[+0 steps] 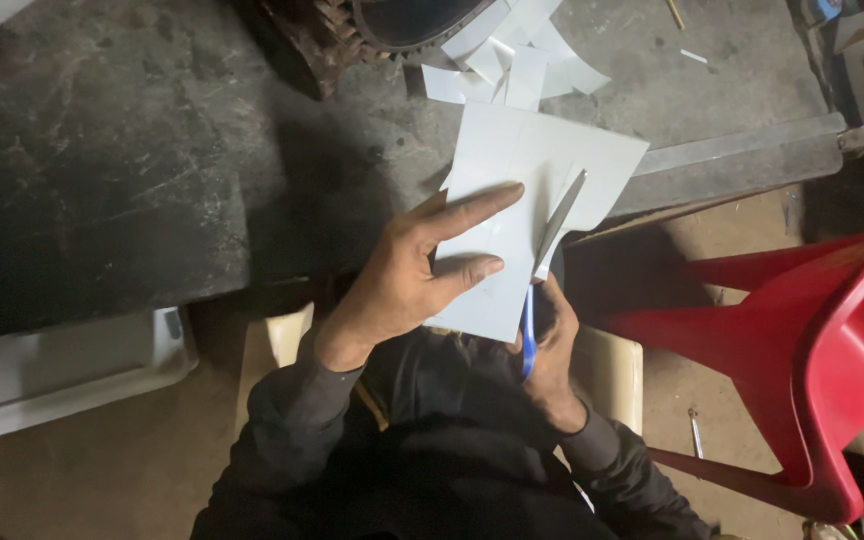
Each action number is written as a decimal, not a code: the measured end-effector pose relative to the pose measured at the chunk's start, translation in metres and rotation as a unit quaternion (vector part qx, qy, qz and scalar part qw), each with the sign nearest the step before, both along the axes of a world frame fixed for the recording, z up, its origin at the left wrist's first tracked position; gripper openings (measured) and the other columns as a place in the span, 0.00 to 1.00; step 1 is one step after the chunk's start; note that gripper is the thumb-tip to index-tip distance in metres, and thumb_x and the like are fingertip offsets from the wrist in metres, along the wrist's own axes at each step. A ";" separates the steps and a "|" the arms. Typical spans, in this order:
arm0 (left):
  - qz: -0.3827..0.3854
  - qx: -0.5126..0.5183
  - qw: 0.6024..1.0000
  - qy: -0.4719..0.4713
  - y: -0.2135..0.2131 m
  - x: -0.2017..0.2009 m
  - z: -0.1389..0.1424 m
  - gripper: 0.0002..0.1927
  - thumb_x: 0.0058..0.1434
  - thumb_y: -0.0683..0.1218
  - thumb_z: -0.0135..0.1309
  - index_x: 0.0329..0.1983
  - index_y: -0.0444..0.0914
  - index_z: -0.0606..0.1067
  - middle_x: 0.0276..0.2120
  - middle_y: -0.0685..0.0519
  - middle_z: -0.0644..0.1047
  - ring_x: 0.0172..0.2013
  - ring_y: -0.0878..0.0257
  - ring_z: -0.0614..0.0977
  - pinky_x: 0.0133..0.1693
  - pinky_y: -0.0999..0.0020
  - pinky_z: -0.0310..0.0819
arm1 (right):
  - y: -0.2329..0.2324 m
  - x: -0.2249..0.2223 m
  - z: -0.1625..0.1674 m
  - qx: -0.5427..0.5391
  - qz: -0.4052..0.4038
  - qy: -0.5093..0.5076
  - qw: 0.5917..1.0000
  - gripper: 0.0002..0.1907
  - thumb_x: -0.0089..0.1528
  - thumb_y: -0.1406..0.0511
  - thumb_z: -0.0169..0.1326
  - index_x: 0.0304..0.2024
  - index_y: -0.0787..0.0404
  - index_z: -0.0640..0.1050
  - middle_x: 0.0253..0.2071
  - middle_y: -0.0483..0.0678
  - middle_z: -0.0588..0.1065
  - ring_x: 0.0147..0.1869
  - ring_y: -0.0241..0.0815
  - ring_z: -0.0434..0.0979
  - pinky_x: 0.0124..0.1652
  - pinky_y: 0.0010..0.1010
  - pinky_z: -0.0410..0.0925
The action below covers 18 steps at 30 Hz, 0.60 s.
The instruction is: The person cuts a white sheet into narrow strips using scissors, then folds each strip and inserts it into the slots of a large rusty gear-like component on the table. The process is repeated for several strips.
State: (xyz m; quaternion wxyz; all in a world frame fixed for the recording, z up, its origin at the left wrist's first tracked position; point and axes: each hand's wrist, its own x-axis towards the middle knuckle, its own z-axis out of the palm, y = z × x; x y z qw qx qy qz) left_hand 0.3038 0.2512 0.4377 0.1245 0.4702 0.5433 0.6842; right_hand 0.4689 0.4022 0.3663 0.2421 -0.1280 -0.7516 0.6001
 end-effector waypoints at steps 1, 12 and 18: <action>0.003 -0.005 1.000 0.003 0.000 -0.001 0.000 0.30 0.67 0.39 0.62 0.71 0.42 0.68 0.68 0.47 0.73 0.66 0.55 0.79 0.61 0.64 0.78 | 0.000 -0.001 -0.001 -0.007 0.004 0.004 1.000 0.47 0.55 0.37 0.65 0.57 0.69 0.72 0.49 0.45 0.74 0.55 0.34 0.73 0.55 0.28 0.68; 0.010 -0.016 1.000 0.006 -0.001 0.003 0.003 0.30 0.67 0.41 0.61 0.72 0.42 0.68 0.69 0.46 0.72 0.65 0.55 0.79 0.58 0.65 0.80 | -0.002 0.000 0.002 0.008 -0.005 0.009 1.000 0.41 0.57 0.44 0.67 0.56 0.69 0.72 0.50 0.46 0.74 0.57 0.36 0.72 0.57 0.29 0.66; 0.002 -0.015 1.000 0.006 0.002 0.006 0.006 0.29 0.67 0.40 0.61 0.71 0.41 0.67 0.69 0.46 0.71 0.66 0.53 0.77 0.57 0.65 0.81 | -0.002 0.003 0.008 -0.021 -0.005 0.004 1.000 0.42 0.55 0.42 0.68 0.54 0.68 0.72 0.47 0.45 0.73 0.52 0.34 0.73 0.52 0.28 0.68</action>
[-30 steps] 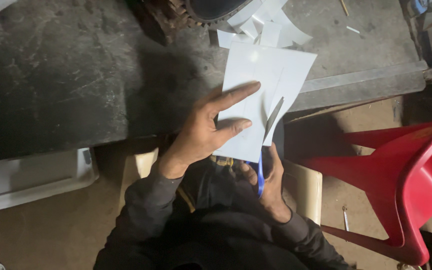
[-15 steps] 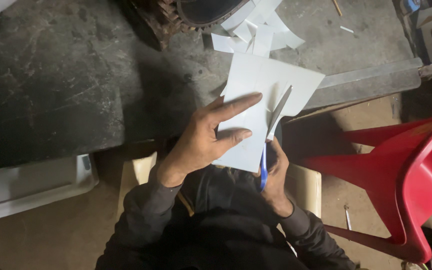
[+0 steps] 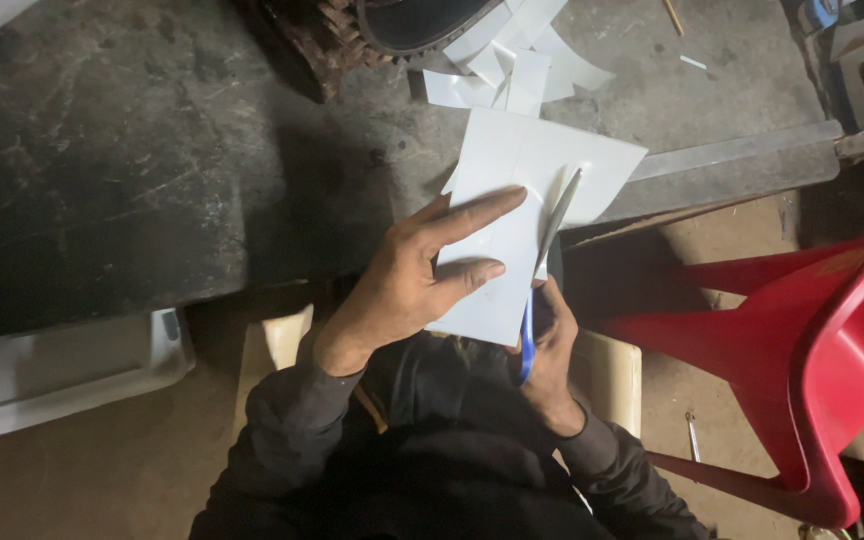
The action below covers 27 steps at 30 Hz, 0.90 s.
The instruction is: The person cuts a white sheet into narrow strips using scissors, then folds each strip and inserts it into the slots of a large rusty gear-like component on the table. The process is repeated for several strips.
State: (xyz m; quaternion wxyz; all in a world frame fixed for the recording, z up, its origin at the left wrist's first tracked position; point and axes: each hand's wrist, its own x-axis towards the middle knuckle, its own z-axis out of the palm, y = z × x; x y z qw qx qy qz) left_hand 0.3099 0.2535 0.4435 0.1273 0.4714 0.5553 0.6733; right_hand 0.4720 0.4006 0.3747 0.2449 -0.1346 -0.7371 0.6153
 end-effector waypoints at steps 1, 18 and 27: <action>-0.005 -0.001 1.000 -0.011 0.000 0.001 0.002 0.29 0.67 0.40 0.60 0.71 0.41 0.67 0.69 0.46 0.71 0.66 0.53 0.78 0.56 0.65 0.81 | 0.000 0.001 0.003 0.001 0.004 0.001 1.000 0.41 0.56 0.42 0.68 0.54 0.68 0.72 0.47 0.45 0.73 0.53 0.34 0.72 0.53 0.27 0.68; 0.010 -0.013 1.000 -0.001 -0.001 0.004 0.017 0.31 0.65 0.39 0.62 0.71 0.41 0.68 0.68 0.48 0.73 0.66 0.57 0.78 0.63 0.63 0.76 | 0.004 -0.002 0.010 0.025 -0.001 0.013 1.000 0.40 0.58 0.42 0.66 0.55 0.67 0.71 0.49 0.45 0.73 0.55 0.31 0.72 0.55 0.26 0.67; 0.002 -0.039 0.999 -0.021 -0.005 -0.003 0.023 0.31 0.63 0.38 0.63 0.70 0.40 0.69 0.64 0.48 0.76 0.60 0.60 0.81 0.59 0.67 0.80 | 0.005 -0.024 0.019 -0.010 0.006 0.036 0.999 0.39 0.60 0.41 0.64 0.52 0.66 0.70 0.46 0.44 0.72 0.50 0.31 0.71 0.50 0.26 0.68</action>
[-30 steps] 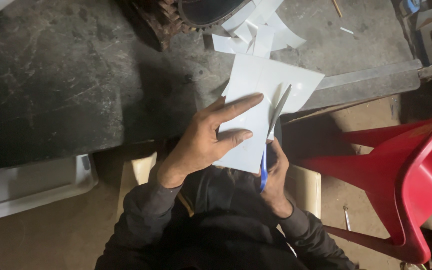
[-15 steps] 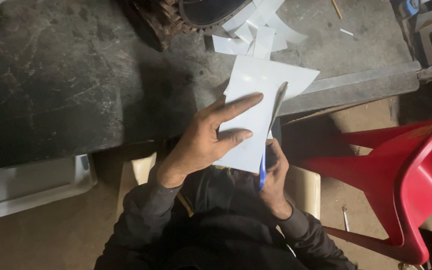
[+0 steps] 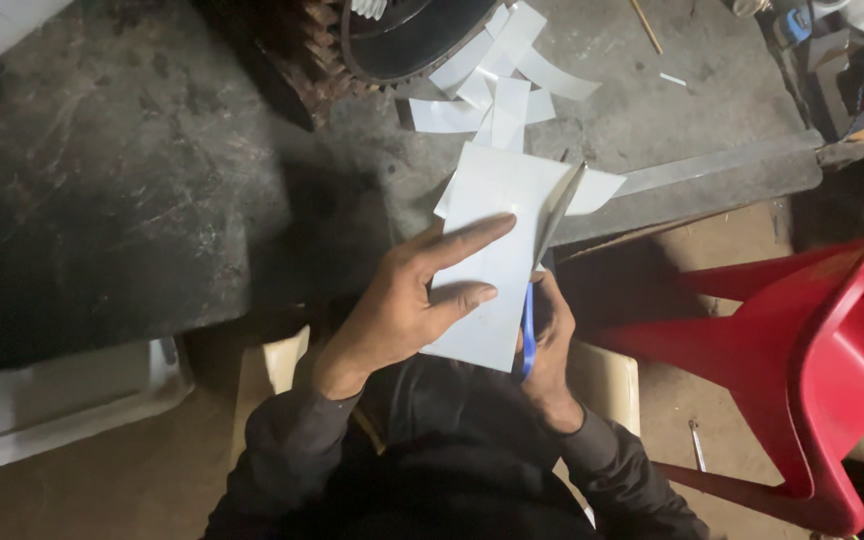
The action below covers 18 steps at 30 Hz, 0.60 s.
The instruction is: The person cuts a white sheet into narrow strips using scissors, then folds each strip and inserts it into the slots of a large rusty gear-like component on the table. The process is repeated for several strips.
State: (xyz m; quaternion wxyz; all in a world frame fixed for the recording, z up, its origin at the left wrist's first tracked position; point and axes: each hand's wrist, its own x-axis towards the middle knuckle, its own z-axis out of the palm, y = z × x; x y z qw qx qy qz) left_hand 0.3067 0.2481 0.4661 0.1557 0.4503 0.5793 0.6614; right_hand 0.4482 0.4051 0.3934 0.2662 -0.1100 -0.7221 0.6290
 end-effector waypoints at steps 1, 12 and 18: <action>0.000 0.002 1.000 0.000 0.000 0.000 0.000 0.31 0.63 0.38 0.62 0.70 0.40 0.69 0.65 0.48 0.76 0.61 0.60 0.81 0.60 0.66 0.79 | 0.000 0.000 0.001 -0.005 0.000 -0.008 1.000 0.39 0.60 0.41 0.65 0.51 0.66 0.70 0.45 0.44 0.72 0.50 0.31 0.71 0.50 0.26 0.68; 0.001 -0.002 1.000 0.006 0.010 0.008 0.000 0.31 0.63 0.38 0.63 0.70 0.39 0.70 0.65 0.46 0.76 0.62 0.58 0.80 0.62 0.65 0.78 | 0.008 0.013 0.002 -0.021 0.011 -0.003 1.000 0.38 0.59 0.40 0.64 0.49 0.63 0.69 0.42 0.40 0.72 0.45 0.27 0.69 0.45 0.22 0.67; 0.035 -0.032 0.999 0.001 0.022 0.002 -0.008 0.29 0.63 0.38 0.62 0.68 0.40 0.71 0.63 0.46 0.77 0.60 0.60 0.81 0.59 0.68 0.79 | 0.019 0.003 -0.004 -0.049 0.028 0.010 0.998 0.31 0.63 0.47 0.65 0.49 0.65 0.71 0.41 0.41 0.72 0.45 0.28 0.71 0.44 0.23 0.66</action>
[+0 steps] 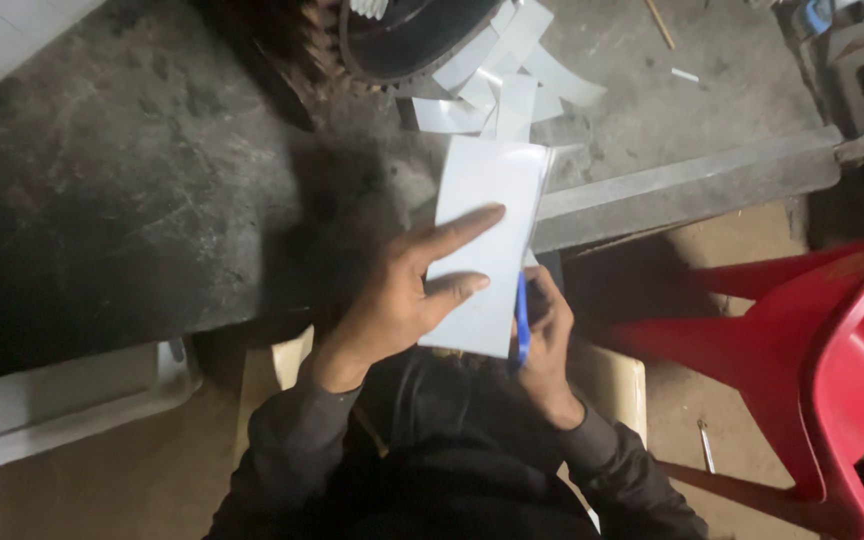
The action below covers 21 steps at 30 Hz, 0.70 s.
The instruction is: The person cuts a white sheet into narrow strips using scissors, then folds each strip and inserts it into the slots of a large rusty gear-like component on the table. The process is repeated for several strips.
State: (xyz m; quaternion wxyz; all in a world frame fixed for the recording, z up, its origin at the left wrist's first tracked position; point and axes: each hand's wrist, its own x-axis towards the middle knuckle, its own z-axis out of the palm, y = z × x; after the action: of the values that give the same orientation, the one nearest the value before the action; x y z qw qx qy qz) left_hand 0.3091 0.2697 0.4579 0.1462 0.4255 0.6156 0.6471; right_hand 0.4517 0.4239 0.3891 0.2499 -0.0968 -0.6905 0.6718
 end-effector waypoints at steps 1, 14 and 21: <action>0.004 0.015 1.000 -0.003 0.002 -0.003 0.000 0.29 0.64 0.37 0.62 0.69 0.39 0.71 0.65 0.45 0.76 0.63 0.58 0.79 0.62 0.67 0.76 | 0.002 -0.006 0.001 0.006 -0.001 -0.009 1.000 0.29 0.63 0.49 0.65 0.49 0.65 0.72 0.41 0.41 0.73 0.45 0.28 0.71 0.44 0.23 0.67; -0.041 0.020 0.997 -0.061 -0.060 -0.034 0.003 0.30 0.62 0.36 0.61 0.69 0.36 0.70 0.65 0.44 0.76 0.65 0.59 0.76 0.65 0.66 0.70 | -0.044 -0.044 0.018 0.018 0.015 -0.017 1.000 0.25 0.63 0.54 0.63 0.51 0.65 0.73 0.43 0.43 0.75 0.48 0.30 0.74 0.48 0.23 0.69; -0.028 0.026 0.998 -0.051 -0.062 -0.030 0.010 0.30 0.62 0.36 0.61 0.69 0.36 0.71 0.66 0.44 0.75 0.65 0.58 0.76 0.64 0.66 0.71 | -0.042 -0.060 0.032 -0.030 -0.079 -0.057 0.995 0.20 0.64 0.59 0.62 0.50 0.67 0.74 0.38 0.44 0.75 0.39 0.31 0.71 0.38 0.24 0.66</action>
State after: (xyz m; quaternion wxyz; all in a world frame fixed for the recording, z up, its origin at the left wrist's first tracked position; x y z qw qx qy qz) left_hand 0.2788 0.2080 0.4680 0.1847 0.4126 0.5777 0.6797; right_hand 0.3919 0.3824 0.4216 0.2599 -0.1968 -0.6731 0.6638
